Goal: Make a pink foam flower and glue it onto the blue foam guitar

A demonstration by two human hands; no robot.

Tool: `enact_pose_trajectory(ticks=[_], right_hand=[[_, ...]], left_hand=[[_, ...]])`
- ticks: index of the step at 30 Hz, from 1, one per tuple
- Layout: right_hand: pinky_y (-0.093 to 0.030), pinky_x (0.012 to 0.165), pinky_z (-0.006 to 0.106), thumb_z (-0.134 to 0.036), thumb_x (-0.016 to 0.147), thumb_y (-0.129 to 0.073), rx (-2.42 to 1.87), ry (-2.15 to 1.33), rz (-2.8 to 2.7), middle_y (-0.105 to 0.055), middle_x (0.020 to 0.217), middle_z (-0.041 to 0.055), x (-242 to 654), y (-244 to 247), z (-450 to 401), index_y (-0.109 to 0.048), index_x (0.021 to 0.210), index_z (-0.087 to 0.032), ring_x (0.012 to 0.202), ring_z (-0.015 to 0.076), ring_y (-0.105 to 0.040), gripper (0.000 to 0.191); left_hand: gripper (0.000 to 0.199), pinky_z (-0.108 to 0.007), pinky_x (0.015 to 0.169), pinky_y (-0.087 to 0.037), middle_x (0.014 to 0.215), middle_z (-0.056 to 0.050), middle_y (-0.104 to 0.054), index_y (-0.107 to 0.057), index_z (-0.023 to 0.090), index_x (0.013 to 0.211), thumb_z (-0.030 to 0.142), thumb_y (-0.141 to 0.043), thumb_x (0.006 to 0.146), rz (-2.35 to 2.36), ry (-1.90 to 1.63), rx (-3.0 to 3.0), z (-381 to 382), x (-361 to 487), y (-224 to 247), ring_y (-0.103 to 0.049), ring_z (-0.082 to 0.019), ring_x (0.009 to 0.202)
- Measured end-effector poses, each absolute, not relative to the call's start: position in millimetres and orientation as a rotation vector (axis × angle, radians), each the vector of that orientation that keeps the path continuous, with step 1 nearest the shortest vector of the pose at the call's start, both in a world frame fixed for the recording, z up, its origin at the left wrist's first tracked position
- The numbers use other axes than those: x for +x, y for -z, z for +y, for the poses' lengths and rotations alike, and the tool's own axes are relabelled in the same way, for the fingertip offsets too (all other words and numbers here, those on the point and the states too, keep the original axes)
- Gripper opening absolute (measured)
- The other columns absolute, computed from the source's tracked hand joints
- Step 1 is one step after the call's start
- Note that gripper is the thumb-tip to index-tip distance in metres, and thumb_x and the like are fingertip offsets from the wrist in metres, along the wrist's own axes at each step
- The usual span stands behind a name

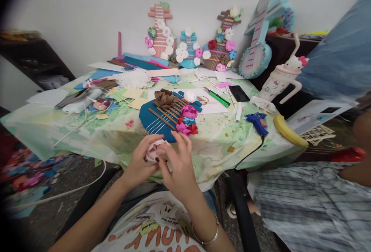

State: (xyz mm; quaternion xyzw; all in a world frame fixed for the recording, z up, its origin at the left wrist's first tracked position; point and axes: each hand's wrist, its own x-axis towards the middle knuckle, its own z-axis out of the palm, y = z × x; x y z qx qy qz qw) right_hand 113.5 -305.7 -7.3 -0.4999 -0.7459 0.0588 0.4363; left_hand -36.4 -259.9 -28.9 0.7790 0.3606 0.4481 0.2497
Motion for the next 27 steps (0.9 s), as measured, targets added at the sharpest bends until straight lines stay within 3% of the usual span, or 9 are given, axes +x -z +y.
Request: enact_pose_trajectory(ticks=[5, 10, 17, 27], right_hand=[[-0.035, 0.102, 0.056, -0.026, 0.084, -0.056, -1.269, -0.140, -2.064, -0.034, 0.142, 0.0133, 116.3, 7.0, -300.6, -0.057, 0.112, -0.022, 0.129, 0.0321, -0.030, 0.029], [-0.038, 0.100, 0.057, -0.041, 0.076, -0.068, -1.280, -0.135, -2.150, -0.039, 0.139, 0.0167, 120.5, 8.5, -294.7, -0.055, 0.116, -0.019, 0.127, 0.0342, -0.032, 0.047], [-0.038, 0.102, 0.055, -0.019, 0.079, -0.063, -1.116, -0.131, -2.150, -0.045, 0.134, 0.0125, 126.8, 1.6, -281.8, -0.057, 0.108, -0.022, 0.126, 0.0287, -0.036, 0.031], [-0.035, 0.104, 0.051, -0.030, 0.080, -0.064, -1.098, -0.178, -1.967, -0.048, 0.129, 0.0126, 117.0, -13.2, -277.1, -0.057, 0.099, -0.020, 0.124, 0.0266, -0.038, 0.022]], left_hand=[[0.059, -0.040, 0.098, -0.042, 0.123, -0.010, -0.052, -0.044, 0.022, 0.124, 0.008, -0.059, 0.069, 0.855, -1.089, 2.207, -258.4, -40.7, 28.4, -0.050, -0.024, 0.115], [0.051, -0.037, 0.095, -0.044, 0.118, -0.010, -0.054, -0.046, 0.021, 0.120, 0.012, -0.064, 0.073, 0.816, -1.079, 2.287, -252.4, -43.9, 26.4, -0.051, -0.022, 0.110], [0.041, -0.036, 0.091, -0.047, 0.111, -0.009, -0.057, -0.049, 0.020, 0.113, 0.011, -0.059, 0.075, 0.818, -1.074, 2.383, -241.9, -46.5, 11.7, -0.053, -0.021, 0.106], [0.042, -0.035, 0.092, -0.046, 0.114, -0.012, -0.053, -0.046, 0.016, 0.120, 0.017, -0.059, 0.080, 0.826, -1.202, 2.561, -231.5, -41.4, 5.1, -0.051, -0.022, 0.108]])
